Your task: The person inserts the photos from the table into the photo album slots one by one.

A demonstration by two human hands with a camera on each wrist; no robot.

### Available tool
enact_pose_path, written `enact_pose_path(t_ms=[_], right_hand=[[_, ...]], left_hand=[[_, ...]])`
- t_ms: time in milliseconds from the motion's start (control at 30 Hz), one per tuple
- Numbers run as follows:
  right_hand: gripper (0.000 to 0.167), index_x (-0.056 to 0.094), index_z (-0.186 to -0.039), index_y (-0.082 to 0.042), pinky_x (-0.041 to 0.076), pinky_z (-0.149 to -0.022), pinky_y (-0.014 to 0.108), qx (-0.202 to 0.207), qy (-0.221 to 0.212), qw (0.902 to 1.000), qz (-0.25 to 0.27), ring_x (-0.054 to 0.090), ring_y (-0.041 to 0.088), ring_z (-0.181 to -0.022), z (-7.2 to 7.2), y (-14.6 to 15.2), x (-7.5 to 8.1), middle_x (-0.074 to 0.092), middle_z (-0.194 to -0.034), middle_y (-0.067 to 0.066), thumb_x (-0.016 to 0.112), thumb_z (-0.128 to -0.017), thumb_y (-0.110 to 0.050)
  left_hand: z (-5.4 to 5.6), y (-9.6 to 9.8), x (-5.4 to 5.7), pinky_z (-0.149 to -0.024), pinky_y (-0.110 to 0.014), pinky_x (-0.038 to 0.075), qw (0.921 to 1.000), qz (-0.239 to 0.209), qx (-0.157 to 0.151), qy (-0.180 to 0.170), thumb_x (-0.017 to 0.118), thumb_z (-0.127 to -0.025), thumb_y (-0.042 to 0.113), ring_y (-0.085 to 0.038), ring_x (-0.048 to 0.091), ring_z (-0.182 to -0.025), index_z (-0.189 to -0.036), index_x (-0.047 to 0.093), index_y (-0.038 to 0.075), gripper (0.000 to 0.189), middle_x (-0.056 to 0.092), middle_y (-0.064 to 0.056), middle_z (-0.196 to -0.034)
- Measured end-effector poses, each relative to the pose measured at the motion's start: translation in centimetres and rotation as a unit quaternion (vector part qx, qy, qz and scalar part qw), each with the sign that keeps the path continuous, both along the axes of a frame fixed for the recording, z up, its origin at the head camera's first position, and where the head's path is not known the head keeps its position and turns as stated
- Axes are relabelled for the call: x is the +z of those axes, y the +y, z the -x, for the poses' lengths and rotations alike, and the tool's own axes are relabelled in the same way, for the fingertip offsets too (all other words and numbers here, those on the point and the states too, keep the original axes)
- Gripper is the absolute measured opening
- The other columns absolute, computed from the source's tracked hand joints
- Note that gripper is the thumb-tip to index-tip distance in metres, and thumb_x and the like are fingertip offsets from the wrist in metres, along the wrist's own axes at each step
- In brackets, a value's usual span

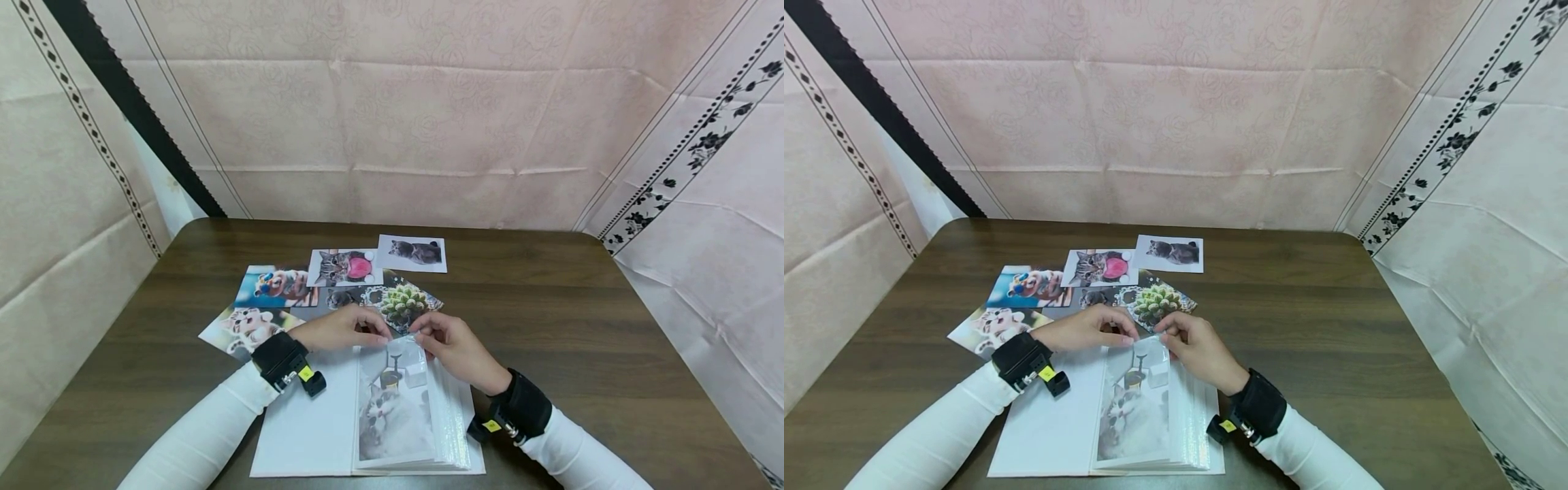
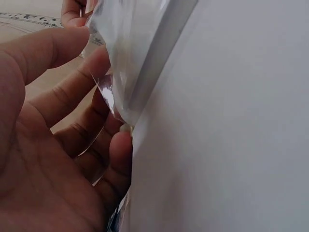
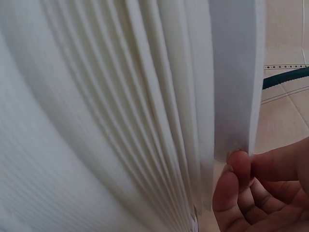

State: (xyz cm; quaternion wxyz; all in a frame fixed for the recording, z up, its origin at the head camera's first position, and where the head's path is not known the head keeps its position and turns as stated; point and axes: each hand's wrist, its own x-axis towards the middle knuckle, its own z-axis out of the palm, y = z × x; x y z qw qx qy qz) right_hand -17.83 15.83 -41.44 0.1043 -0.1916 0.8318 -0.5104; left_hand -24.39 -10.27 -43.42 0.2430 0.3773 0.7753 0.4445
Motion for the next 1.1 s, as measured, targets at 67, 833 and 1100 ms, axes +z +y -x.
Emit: enact_pose_path(t_ms=[67,833,1100], right_hand=[[0.016,0.063,-0.116,0.002,0.048,-0.063,0.024,-0.003,0.001,1.0000,0.006,0.054,0.014,-0.067,0.0,0.0,0.0,0.061,-0.085,0.012,0.056,-0.102,-0.003],[0.022,0.056,-0.121,0.007,0.050,-0.064,0.026,0.000,-0.018,0.9972,0.073,0.055,0.018,-0.064,0.1,0.0,-0.1,0.063,-0.091,0.023,0.054,-0.104,-0.008],[0.023,0.057,-0.120,0.007,0.049,-0.063,0.026,-0.011,-0.036,0.9974,0.062,0.054,0.016,-0.065,0.2,0.1,0.1,0.064,-0.092,0.024,0.056,-0.104,-0.009]], left_hand=[[-0.1,0.1,0.1,-0.092,-0.029,0.050,1.0000,0.001,0.004,-0.004,0.065,-0.100,0.017,-0.014,0.062,-0.102,-0.112,0.073,0.014,0.015,0.070,-0.001,-0.112],[-0.9,-1.4,0.0,-0.085,-0.025,0.049,0.9973,-0.043,0.060,0.008,0.066,-0.100,0.022,-0.014,0.060,-0.093,-0.102,0.069,0.016,0.007,0.069,0.001,-0.101],[-1.0,-2.0,0.4,-0.090,-0.027,0.051,0.9961,-0.045,0.071,-0.026,0.065,-0.100,0.025,-0.017,0.064,-0.096,-0.108,0.060,0.011,0.017,0.069,-0.002,-0.101]])
